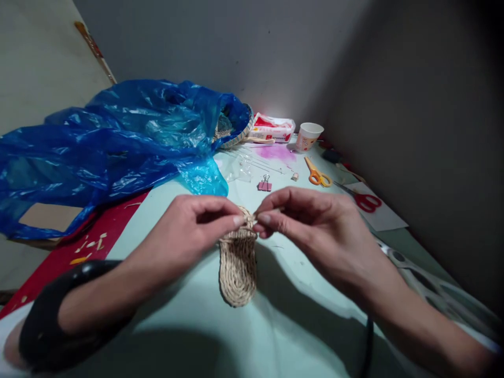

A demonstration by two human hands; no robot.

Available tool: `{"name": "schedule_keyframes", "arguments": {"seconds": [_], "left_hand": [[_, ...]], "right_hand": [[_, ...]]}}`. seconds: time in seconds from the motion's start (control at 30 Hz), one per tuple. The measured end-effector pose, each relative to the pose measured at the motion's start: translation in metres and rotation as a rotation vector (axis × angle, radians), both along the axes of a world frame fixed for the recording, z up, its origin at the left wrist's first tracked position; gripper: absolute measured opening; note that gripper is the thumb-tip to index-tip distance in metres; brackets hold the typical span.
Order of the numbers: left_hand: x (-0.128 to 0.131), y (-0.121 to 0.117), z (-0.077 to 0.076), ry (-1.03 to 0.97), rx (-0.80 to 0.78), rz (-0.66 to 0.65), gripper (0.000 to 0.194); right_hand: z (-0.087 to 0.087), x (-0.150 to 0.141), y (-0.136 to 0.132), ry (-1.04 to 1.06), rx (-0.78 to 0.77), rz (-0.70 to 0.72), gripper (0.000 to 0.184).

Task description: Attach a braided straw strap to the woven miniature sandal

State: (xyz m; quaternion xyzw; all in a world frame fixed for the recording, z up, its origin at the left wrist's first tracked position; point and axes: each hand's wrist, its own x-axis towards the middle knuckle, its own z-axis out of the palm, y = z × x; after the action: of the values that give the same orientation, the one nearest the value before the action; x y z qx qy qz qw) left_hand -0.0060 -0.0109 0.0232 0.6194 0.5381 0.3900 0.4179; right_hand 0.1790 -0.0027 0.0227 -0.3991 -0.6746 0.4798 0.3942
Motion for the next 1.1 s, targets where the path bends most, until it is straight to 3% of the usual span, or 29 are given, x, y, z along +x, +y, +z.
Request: {"name": "schedule_keyframes", "arguments": {"seconds": [0.17,0.27,0.4,0.57,0.73,0.8,0.9,1.1], "left_hand": [[-0.012,0.035,-0.005,0.072,0.108,0.086,0.020],[-0.022,0.033,-0.018,0.223,0.174,0.142,0.015],[-0.030,0.021,-0.033,0.280,0.075,0.068,0.018],[-0.028,0.016,-0.042,0.309,0.013,0.013,0.018],[-0.020,0.014,-0.047,0.243,-0.040,-0.104,0.013],[-0.017,0.010,-0.045,0.243,-0.011,-0.116,0.016],[-0.014,0.004,-0.039,0.276,0.064,-0.101,0.020],[-0.014,-0.012,-0.024,0.246,0.213,-0.080,0.015]], "right_hand": [[0.013,0.009,0.041,-0.069,0.162,-0.051,0.007],[0.020,0.022,0.056,-0.188,0.237,-0.057,0.008],[0.025,0.035,0.068,-0.307,0.305,-0.040,0.007],[0.029,0.028,0.065,-0.414,0.435,-0.138,0.011],[0.023,0.017,0.045,-0.599,0.787,-0.215,0.014],[0.020,0.017,0.037,-0.629,0.859,-0.197,0.013],[0.020,0.019,0.029,-0.613,0.811,-0.096,0.014],[0.030,0.026,0.024,-0.497,0.551,0.051,0.013]]}}
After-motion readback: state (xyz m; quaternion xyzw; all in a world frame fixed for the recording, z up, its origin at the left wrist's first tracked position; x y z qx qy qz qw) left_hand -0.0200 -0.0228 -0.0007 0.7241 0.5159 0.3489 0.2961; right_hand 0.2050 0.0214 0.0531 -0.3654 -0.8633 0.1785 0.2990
